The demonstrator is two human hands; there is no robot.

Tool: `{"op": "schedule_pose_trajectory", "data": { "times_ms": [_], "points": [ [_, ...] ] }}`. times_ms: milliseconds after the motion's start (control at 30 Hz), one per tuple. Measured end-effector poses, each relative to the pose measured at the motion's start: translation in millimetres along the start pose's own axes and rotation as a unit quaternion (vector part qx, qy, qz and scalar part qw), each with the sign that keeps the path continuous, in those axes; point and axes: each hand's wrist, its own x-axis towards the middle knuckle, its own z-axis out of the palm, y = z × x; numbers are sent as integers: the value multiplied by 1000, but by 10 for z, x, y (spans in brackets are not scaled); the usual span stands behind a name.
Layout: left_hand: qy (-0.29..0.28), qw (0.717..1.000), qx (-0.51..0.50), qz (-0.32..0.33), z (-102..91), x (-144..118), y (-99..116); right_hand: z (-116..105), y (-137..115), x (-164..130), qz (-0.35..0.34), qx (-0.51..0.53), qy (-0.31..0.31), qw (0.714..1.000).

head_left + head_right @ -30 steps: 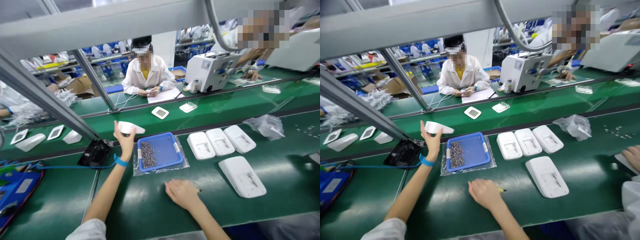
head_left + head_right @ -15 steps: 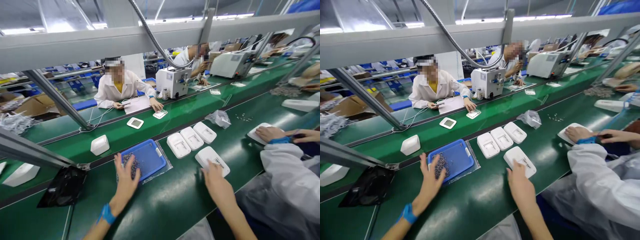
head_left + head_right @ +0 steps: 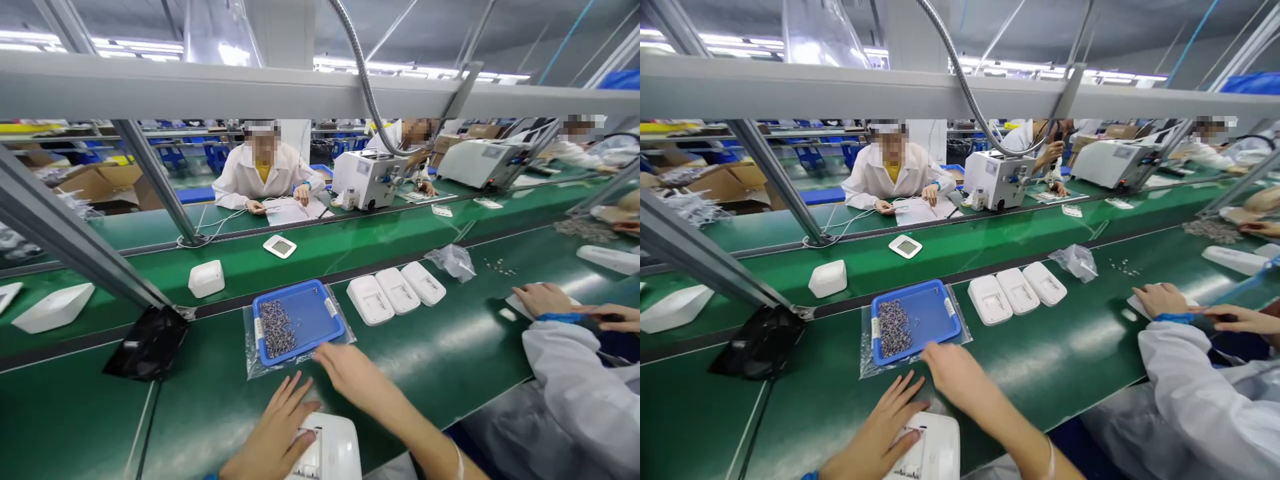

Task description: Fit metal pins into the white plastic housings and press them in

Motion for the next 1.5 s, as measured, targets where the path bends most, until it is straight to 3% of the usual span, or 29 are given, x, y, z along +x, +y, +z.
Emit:
{"op": "schedule_pose_trajectory", "data": {
  "times_ms": [33,133,233,533,733,867,967,1100,1233,1267,1400,1500],
  "points": [
    [-17,1000,-12,-8,-59,-10,11,-42,-40,220,-33,-55,1,998],
    [-28,998,-41,-40,-136,-12,44,30,-79,773,-83,-84,-12,993],
    [-12,997,-61,-53,-113,14,55,199,-95,1033,-115,-82,-26,990],
    [56,992,-93,-65,-26,133,52,209,-66,950,-62,-79,-26,995],
    [58,990,-106,-72,-48,135,83,228,59,909,-37,-69,-12,997],
    [67,991,-87,-72,-25,141,91,115,132,922,-11,-52,-1,999],
    [80,993,-61,-60,-6,175,55,-39,111,774,10,-41,20,999],
    [84,994,-51,-37,-101,157,-16,-71,-7,189,24,-21,12,999],
    [10,988,-145,-43,-214,46,-82,126,-112,-452,-31,-16,-16,999],
    [-26,992,-121,-19,-215,31,-98,190,-120,-551,-41,-3,-16,999],
    [-6,998,-54,-10,-129,70,-110,434,-115,-706,-34,113,25,993],
    [12,997,-75,-5,-75,132,-100,496,-115,-688,-35,203,51,977]
  ]
}}
